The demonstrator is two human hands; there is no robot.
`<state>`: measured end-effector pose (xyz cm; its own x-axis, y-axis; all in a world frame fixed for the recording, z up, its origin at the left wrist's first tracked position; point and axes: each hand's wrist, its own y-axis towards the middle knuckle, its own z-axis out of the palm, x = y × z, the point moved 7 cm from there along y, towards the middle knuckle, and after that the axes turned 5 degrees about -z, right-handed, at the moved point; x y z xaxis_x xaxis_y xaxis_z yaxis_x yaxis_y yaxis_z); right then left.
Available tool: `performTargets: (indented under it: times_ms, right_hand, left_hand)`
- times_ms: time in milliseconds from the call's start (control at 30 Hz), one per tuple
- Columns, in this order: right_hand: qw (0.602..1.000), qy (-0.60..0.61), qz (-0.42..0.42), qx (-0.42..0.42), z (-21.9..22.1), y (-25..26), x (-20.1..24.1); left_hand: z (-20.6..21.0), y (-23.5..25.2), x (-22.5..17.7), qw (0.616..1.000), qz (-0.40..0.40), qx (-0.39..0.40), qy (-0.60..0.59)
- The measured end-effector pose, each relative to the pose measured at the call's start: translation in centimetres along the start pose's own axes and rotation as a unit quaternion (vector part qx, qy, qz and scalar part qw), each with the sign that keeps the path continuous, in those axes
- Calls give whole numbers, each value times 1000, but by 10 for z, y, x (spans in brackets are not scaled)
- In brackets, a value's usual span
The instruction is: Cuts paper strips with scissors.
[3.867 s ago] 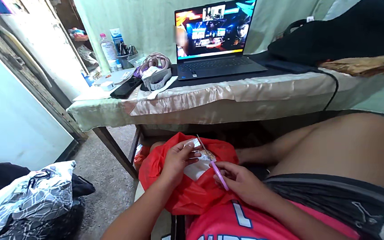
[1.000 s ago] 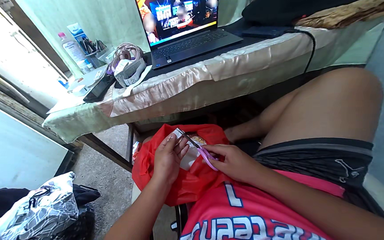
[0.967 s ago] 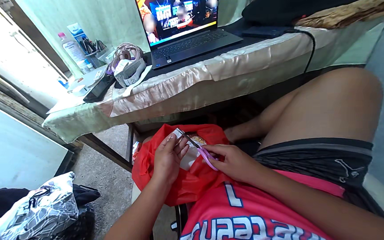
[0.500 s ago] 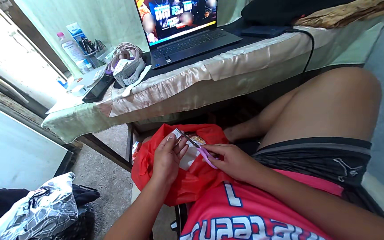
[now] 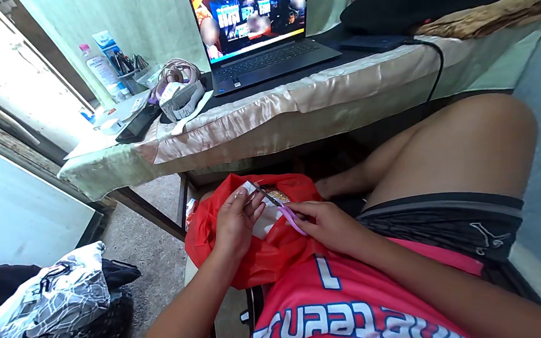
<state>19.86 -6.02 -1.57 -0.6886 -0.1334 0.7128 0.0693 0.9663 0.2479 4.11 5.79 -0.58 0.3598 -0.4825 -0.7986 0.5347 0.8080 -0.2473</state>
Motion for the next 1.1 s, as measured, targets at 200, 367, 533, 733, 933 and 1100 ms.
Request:
performTargets:
  times_ms: [200,367,533,733,933,1100]
  right_hand:
    - [1000,-5,-8,0,0,0,3]
    - [1000,-10,4,6,0,1,0]
    - [1000,-6,-3,7,1,1,4]
    - [1000,-2,-1,-1,0,0,1]
    - [1000,-12,-5,6,2,0,3]
    - [1000,-7,2,-2,1,0,1]
  left_hand:
    - [1,0,0,1000,3,6,2]
    - [0,0,0,1000,3,2,-1]
    - [2,0,-1,1000,4,8,4]
    - [1,1,0,1000,4,13,10]
    - [2,0,0,1000,0,10,5]
    - [2,0,0,1000,2,10,12]
